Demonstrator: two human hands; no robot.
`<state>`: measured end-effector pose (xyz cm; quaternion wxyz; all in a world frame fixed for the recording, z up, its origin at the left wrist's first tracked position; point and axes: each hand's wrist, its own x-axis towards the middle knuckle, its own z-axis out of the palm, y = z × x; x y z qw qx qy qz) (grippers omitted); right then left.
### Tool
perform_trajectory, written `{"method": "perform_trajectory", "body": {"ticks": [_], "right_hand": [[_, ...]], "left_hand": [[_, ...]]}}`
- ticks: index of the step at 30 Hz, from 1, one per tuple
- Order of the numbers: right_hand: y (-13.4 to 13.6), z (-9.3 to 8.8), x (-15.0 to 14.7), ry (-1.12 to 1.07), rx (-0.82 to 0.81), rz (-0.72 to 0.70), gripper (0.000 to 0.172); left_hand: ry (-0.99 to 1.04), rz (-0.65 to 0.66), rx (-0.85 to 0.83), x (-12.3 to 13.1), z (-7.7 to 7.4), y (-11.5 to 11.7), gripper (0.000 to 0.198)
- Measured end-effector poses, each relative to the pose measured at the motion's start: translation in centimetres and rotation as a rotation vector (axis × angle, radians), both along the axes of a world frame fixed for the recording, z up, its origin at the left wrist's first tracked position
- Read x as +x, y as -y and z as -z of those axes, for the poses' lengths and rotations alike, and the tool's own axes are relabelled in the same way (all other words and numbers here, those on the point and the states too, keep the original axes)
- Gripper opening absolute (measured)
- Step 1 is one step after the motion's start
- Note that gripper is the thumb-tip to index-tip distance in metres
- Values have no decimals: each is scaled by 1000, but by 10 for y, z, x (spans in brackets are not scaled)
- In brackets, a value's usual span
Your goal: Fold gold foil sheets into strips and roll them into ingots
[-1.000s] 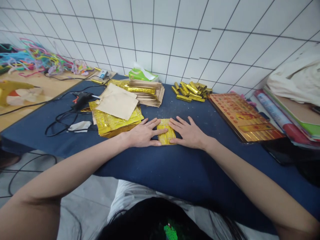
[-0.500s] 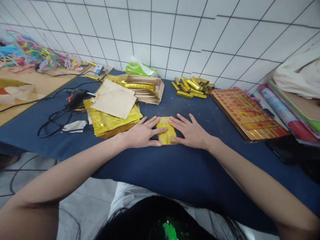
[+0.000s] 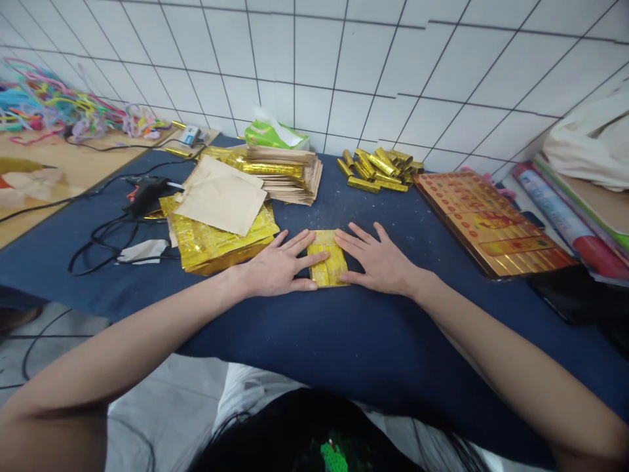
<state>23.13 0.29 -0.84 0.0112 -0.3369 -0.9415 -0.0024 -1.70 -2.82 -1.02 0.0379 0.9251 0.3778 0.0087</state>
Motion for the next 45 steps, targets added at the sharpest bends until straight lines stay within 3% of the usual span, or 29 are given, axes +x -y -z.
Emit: {"method": "perform_trajectory", "body": {"ticks": [18,25,33,39,42,45], "right_hand": [[0,-3,-1,10,-4,5,74],[-1,-2,-1,8,-35,13,75],[-3,-4,3,-5,-66,30,74],[-8,-16,-22,-74,-88,44,73],[-10,-10,-35,-57,-143,-16,79],[-10,0,-30,-24,-147,-4,78]], "left_hand": [[15,17,-33,0,-4,-4,63],[22,-34,28,8,-11,-11,85],[-48,-107,176,25,-13,-12,79],[-61,-86,180,25,-12,-10,81],[-56,-96,169,25,-10,-9,82],[-42,-100,149,22,-6,-6,84]]}}
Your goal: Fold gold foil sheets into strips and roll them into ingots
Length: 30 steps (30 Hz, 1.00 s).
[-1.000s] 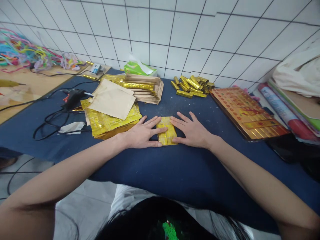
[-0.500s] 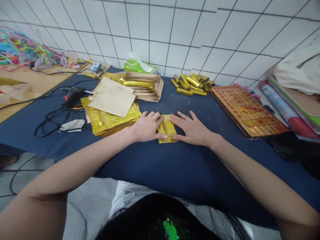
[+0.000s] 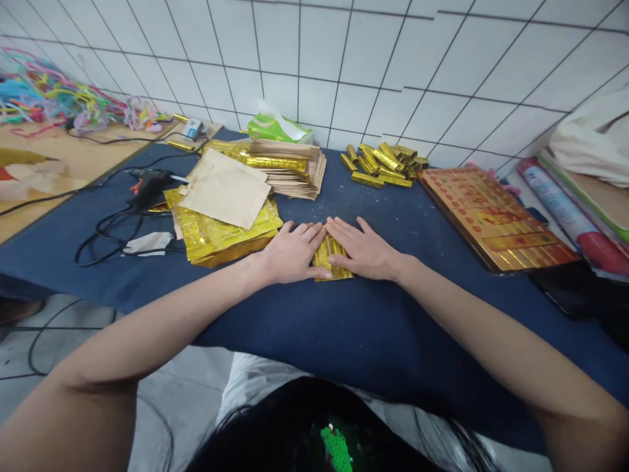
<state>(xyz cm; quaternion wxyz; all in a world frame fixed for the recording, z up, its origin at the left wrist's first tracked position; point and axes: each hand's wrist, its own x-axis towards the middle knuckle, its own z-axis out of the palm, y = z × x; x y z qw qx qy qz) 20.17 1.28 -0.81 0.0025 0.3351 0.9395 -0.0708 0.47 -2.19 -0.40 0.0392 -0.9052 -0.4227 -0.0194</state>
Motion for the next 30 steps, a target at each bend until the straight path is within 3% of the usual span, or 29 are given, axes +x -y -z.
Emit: {"method": "perform_trajectory", "body": {"ticks": [5,10,19,22,27,30], "right_hand": [[3,5,22,29,54,51,75],[4,3,22,52,50,63,76],[3,9,30,42,91,54,77],[-1,1,34,64,58,60,77],[-3,-23,5,54,33,94,78],[3,-20,-16,48,-19,-14,84]], "left_hand": [[-13,-2,-93,-13,3,7,84],[-21,-19,-174,-24,2,8,82],[13,-1,-201,-27,3,6,81],[27,-5,-202,-27,2,6,83],[46,-1,-199,-25,2,7,86],[54,-5,-200,-25,3,7,87]]}}
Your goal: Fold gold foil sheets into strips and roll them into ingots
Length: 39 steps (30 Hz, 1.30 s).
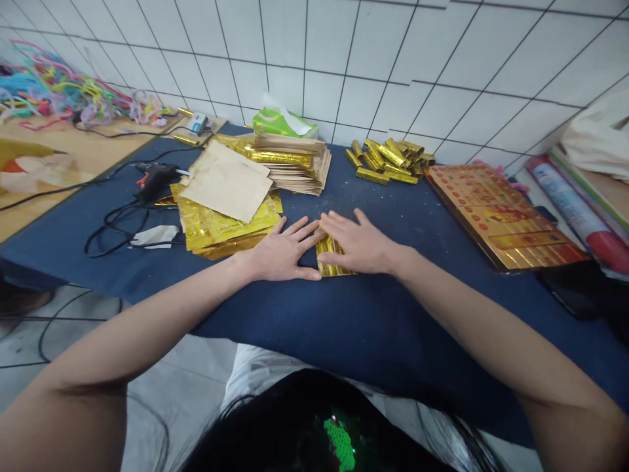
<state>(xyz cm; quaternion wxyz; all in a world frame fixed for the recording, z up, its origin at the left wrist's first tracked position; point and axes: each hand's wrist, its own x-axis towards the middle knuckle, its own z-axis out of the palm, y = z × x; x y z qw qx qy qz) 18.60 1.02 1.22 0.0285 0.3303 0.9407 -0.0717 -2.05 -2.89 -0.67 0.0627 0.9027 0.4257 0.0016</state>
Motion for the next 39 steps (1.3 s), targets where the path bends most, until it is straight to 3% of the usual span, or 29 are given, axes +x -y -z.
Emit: {"method": "perform_trajectory", "body": {"ticks": [3,7,10,15,22,27,31,39], "right_hand": [[4,14,6,-12,-5,-10,83],[4,25,41,-26,46,20,71],[4,23,55,-35,49,51,67],[12,11,51,-172,46,66,49],[29,11,45,-285,140,-81,36],[34,19,42,-332,311,-174,27],[33,25,39,-467,295,-237,23],[33,24,35,-649,27,56,14]], "left_hand": [[10,-3,-1,0,1,0,86],[4,-10,0,0,2,0,85],[-2,-12,4,-1,3,0,84],[-7,-3,9,-1,2,0,86],[40,33,16,-3,-12,4,94],[101,114,18,-2,-18,13,71],[120,160,-13,2,-18,15,55],[233,124,55,8,-15,16,41]]}}
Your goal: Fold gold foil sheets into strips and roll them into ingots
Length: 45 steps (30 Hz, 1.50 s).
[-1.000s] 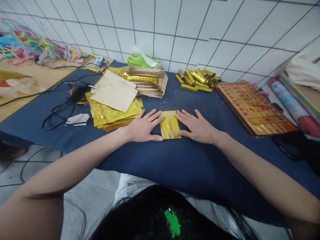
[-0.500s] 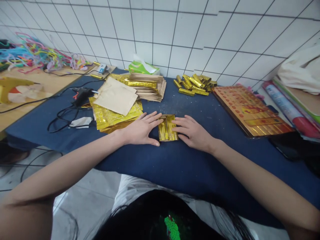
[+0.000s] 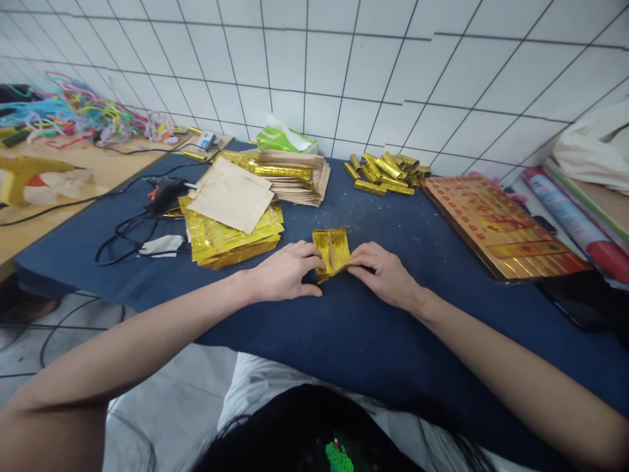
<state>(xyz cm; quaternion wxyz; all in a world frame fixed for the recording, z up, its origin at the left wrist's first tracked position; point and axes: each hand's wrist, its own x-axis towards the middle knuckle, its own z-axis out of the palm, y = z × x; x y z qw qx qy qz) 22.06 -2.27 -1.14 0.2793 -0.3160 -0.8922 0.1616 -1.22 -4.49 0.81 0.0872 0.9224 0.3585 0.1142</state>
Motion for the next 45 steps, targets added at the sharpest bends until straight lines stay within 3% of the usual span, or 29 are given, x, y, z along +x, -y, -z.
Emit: {"method": "perform_trajectory", "body": {"ticks": [3,8,13,22,34,45], "right_hand": [[0,-2,-1,-7,-76,51,12],[-1,-3,-3,-15,-156,87,14],[-1,-5,-5,58,-161,139,17],[2,-13,-8,295,-140,252,24],[1,-15,-12,445,-111,311,25],[5,-16,-18,575,-80,411,26]], "left_hand": [[35,-25,-12,3,3,1,38],[131,-60,-23,9,8,-2,14],[212,-163,-136,14,6,-6,13],[-42,-393,-307,22,-4,-16,19],[-251,-440,-254,32,-15,-15,25],[-276,-460,-192,34,-16,-14,27]]}}
